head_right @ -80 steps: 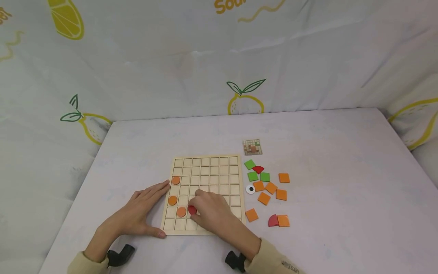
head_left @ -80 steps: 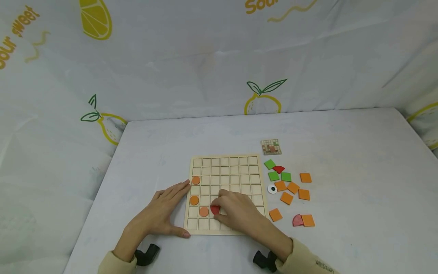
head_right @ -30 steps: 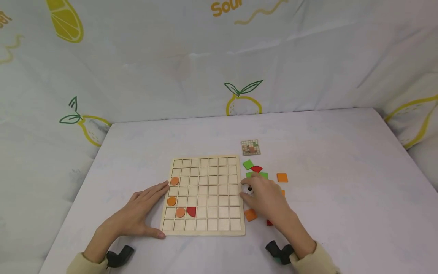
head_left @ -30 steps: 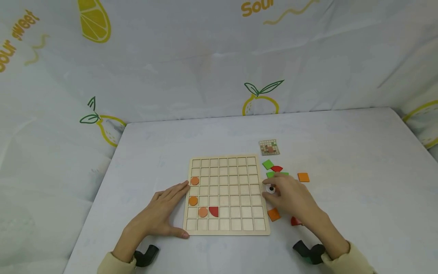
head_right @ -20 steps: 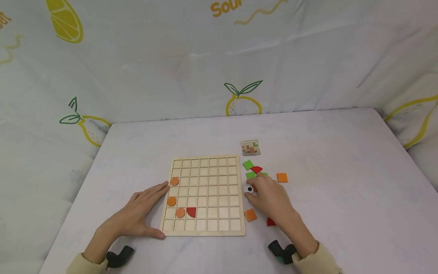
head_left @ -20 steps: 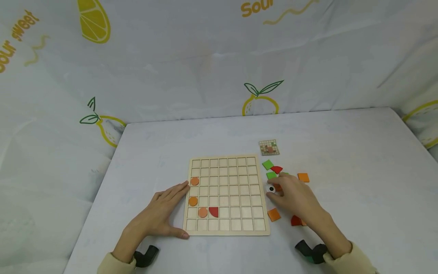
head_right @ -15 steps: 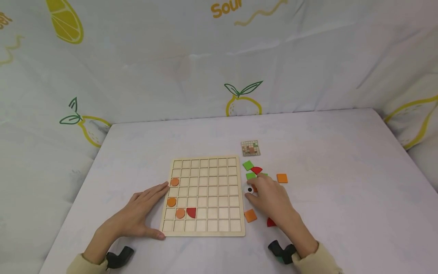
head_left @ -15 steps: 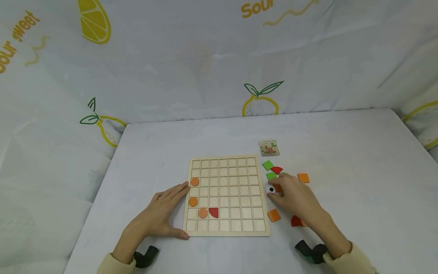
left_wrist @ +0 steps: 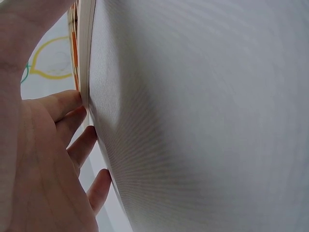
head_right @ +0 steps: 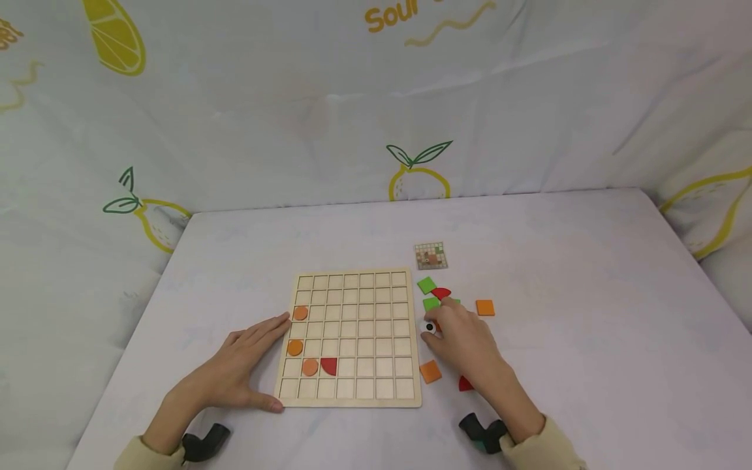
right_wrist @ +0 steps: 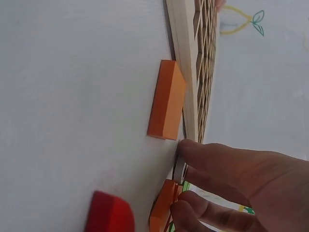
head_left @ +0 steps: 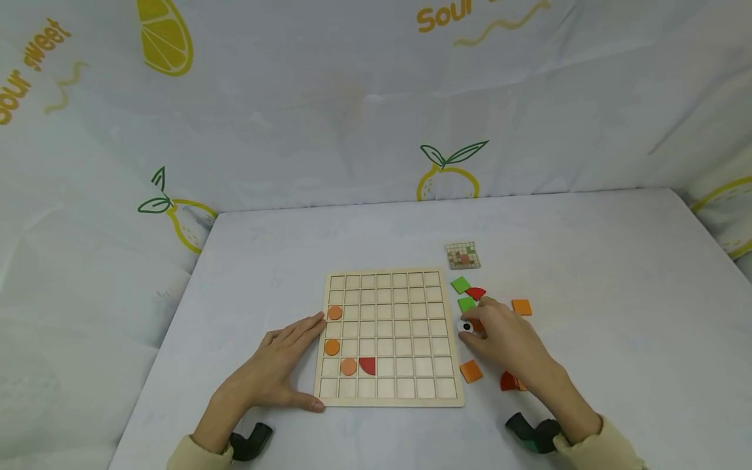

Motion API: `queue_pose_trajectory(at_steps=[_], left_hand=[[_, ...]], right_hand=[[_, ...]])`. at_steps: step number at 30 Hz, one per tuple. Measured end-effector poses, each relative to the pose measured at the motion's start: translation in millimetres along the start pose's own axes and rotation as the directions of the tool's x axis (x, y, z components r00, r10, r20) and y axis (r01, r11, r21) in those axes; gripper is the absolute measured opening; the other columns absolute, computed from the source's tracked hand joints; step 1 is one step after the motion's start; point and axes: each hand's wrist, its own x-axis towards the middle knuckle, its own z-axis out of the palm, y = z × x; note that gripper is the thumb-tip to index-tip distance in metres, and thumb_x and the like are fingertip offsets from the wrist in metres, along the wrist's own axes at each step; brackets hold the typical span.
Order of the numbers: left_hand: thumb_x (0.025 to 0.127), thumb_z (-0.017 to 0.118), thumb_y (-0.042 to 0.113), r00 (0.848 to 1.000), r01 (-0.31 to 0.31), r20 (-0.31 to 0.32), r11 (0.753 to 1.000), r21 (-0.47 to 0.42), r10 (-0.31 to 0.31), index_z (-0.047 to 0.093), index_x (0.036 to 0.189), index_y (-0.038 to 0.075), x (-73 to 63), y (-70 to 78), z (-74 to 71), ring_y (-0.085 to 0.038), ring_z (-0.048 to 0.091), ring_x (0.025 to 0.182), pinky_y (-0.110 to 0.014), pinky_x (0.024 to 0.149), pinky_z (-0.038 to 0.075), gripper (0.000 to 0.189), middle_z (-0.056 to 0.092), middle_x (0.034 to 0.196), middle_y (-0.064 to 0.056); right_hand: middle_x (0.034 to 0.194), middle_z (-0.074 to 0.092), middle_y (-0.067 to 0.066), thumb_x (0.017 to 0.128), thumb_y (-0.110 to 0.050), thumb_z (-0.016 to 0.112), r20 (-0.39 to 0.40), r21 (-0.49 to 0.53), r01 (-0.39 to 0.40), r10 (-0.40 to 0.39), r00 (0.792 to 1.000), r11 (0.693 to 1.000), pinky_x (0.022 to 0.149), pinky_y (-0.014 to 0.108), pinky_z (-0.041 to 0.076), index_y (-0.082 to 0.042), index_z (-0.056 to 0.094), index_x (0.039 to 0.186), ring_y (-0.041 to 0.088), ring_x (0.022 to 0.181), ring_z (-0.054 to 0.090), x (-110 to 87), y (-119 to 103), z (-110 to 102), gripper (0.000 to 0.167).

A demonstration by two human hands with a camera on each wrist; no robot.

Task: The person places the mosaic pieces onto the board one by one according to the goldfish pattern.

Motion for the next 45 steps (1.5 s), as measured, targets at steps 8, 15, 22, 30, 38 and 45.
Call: queue_pose_trajectory(at_steps=[8, 15, 22, 30, 38, 45], left_hand=[[0.06, 0.08, 0.081, 1.0, -0.008, -0.005, 1.0, 0.001, 0.008, 0.029, 0.162, 0.017, -0.9, -0.7, 0.1, -0.029, 0.034, 0.154, -0.057, 0.11, 0.038, 0.132, 0.026, 0.171, -0.001], [0.06, 0.08, 0.082, 1.0, -0.006, -0.006, 1.0, 0.006, 0.006, 0.028, 0.163, 0.017, -1.3, -0.4, 0.0, -0.029, 0.033, 0.154, -0.057, 0.11, 0.038, 0.132, 0.026, 0.171, -0.001], [0.06, 0.081, 0.081, 1.0, -0.005, -0.002, 1.0, 0.008, 0.005, 0.029, 0.162, 0.016, -1.0, -0.4, 0.4, -0.029, 0.033, 0.155, -0.057, 0.11, 0.038, 0.132, 0.026, 0.171, -0.001], [0.059, 0.08, 0.082, 1.0, -0.003, -0.002, 1.0, 0.017, 0.003, 0.027, 0.163, 0.017, -0.1, -0.9, 0.6, -0.028, 0.033, 0.155, -0.056, 0.111, 0.038, 0.133, 0.025, 0.171, 0.0], [0.059, 0.081, 0.081, 1.0, 0.002, 0.0, 1.0, 0.004, -0.002, 0.026, 0.163, 0.02, 0.7, -0.8, 0.3, -0.027, 0.033, 0.155, -0.056, 0.111, 0.037, 0.133, 0.026, 0.171, 0.0], [0.059, 0.082, 0.08, 1.0, 0.004, 0.0, 1.0, 0.003, -0.004, 0.028, 0.163, 0.019, 0.5, -0.7, 0.5, -0.027, 0.033, 0.155, -0.056, 0.111, 0.037, 0.132, 0.026, 0.171, 0.0]], right_hand=[[0.079, 0.061, 0.001, 0.083, -0.015, 0.083, -0.026, 0.009, 0.046, -0.046, 0.999, 0.999, 0.056, 0.023, 0.038, -0.003, 0.079, 0.105, 0.013, 0.07, 0.048, -2.0, -4, -2, 0.026], [0.067, 0.055, -0.002, 0.085, -0.013, 0.081, -0.038, 0.051, 0.091, -0.089, 0.995, 0.995, 0.052, 0.021, 0.033, -0.002, 0.079, 0.108, 0.011, 0.064, 0.044, -1.0, -14, -6, 0.026], [0.094, 0.076, 0.005, 0.086, -0.013, 0.081, -0.014, 0.108, 0.074, -0.073, 0.997, 0.991, 0.05, 0.021, 0.042, -0.001, 0.078, 0.109, 0.008, 0.065, 0.054, 0.0, -26, -4, 0.027], [0.093, 0.075, 0.007, 0.085, -0.01, 0.079, -0.01, 0.097, 0.101, -0.101, 0.995, 0.99, 0.054, 0.019, 0.046, -0.001, 0.079, 0.106, 0.008, 0.067, 0.056, 4.9, -43, 5, 0.023], [0.098, 0.076, 0.008, 0.085, -0.012, 0.081, -0.002, 0.088, 0.115, -0.116, 0.993, 0.989, 0.059, 0.02, 0.051, -0.002, 0.08, 0.106, 0.007, 0.068, 0.06, 11.4, -62, 15, 0.024], [0.094, 0.076, 0.007, 0.082, -0.011, 0.084, -0.028, 0.048, 0.184, -0.183, 0.983, 0.982, 0.063, 0.026, 0.056, -0.004, 0.081, 0.104, 0.013, 0.076, 0.066, 14.3, -79, 24, 0.022]])
